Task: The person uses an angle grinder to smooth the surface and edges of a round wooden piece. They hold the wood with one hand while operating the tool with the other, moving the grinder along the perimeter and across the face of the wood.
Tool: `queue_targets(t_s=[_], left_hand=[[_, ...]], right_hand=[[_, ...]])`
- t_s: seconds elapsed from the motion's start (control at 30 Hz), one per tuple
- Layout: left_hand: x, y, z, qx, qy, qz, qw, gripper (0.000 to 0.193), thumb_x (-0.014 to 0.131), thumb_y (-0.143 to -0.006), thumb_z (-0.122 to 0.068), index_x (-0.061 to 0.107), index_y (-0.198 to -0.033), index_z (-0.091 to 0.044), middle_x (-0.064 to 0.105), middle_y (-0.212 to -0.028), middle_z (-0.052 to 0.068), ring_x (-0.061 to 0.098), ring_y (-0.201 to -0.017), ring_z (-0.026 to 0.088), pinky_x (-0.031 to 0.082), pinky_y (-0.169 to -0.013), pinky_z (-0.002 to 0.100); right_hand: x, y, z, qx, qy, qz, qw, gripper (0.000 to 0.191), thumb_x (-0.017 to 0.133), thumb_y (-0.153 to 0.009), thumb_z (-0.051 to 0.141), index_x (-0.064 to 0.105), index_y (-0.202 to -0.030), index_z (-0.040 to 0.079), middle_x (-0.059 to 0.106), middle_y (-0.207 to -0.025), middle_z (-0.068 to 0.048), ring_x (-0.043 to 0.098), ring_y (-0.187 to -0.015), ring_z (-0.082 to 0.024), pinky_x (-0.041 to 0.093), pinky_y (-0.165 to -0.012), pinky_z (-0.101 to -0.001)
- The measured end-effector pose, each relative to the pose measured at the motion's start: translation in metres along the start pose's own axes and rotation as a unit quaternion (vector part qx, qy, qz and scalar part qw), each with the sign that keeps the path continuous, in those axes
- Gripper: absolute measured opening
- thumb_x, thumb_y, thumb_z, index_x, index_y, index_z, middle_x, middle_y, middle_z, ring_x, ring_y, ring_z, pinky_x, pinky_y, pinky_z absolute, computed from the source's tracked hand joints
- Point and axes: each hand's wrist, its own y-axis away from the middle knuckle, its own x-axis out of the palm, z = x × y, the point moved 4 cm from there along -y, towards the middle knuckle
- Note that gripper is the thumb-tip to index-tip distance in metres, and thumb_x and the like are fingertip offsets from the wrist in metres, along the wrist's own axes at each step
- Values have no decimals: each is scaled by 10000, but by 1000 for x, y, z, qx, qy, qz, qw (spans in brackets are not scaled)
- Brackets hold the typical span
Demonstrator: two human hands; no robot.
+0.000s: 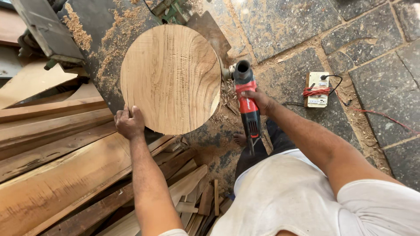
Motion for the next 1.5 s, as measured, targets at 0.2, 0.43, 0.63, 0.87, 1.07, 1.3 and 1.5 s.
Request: queue_targets(t_s=[0.2,0.43,0.63,0.87,1.07,1.3,1.5], left_hand=[[0,0,0,-4,2,-3,1000,475,640,-900,-365,797,-1132,19,713,-937,123,675,-944,345,570,-801,495],[1,3,4,-1,1,-12,1000,461,645,-895,-356,802,-1120,14,717,-945,125,674,-941,350,576,-812,480],[4,0,9,-9,8,-3,1000,464,625,-906,-352,797,-1125,19,726,-947,136,679,-944,347,574,-801,495],[2,-1,13,6,14,-17,1000,470,636,-909,-363,802,-1130,17,726,-976,145,674,-948,343,576,-826,500],[6,-3,15,-10,8,-4,1000,471,638,-896,-359,799,-1127,18,710,-949,127,661,-927,321,572,-807,485],[4,-4,14,-10,7,-13,1000,464,659,-893,-363,813,-1121,11,697,-930,114,657,-922,325,565,-809,490],[4,-8,13,-18,0,-16,1000,488,627,-894,-377,812,-1120,15,704,-917,90,663,-917,300,564,-810,482]], right_hand=[[5,3,27,-4,47,-17,999,586,767,-770,243,533,-1279,72,695,-979,-104,718,-817,-230,647,-739,-421],[5,-8,38,-9,58,-6,998,635,779,-730,216,529,-1302,102,692,-985,-93,708,-824,-245,637,-754,-436],[-2,-6,28,13,49,5,999,579,780,-739,201,526,-1255,132,685,-946,-94,699,-788,-260,629,-734,-442],[14,-21,41,-25,9,41,999,524,755,-814,175,509,-1264,68,652,-923,-99,684,-789,-270,623,-741,-454],[9,-13,39,12,32,-59,998,506,699,-776,185,527,-1248,122,672,-904,-75,709,-778,-264,641,-754,-481],[22,-17,51,8,13,80,997,484,754,-807,241,585,-1234,89,693,-931,-103,712,-811,-270,624,-786,-459],[20,-36,99,30,76,156,984,576,835,-781,325,599,-1258,105,701,-979,-100,721,-853,-246,626,-801,-462]])
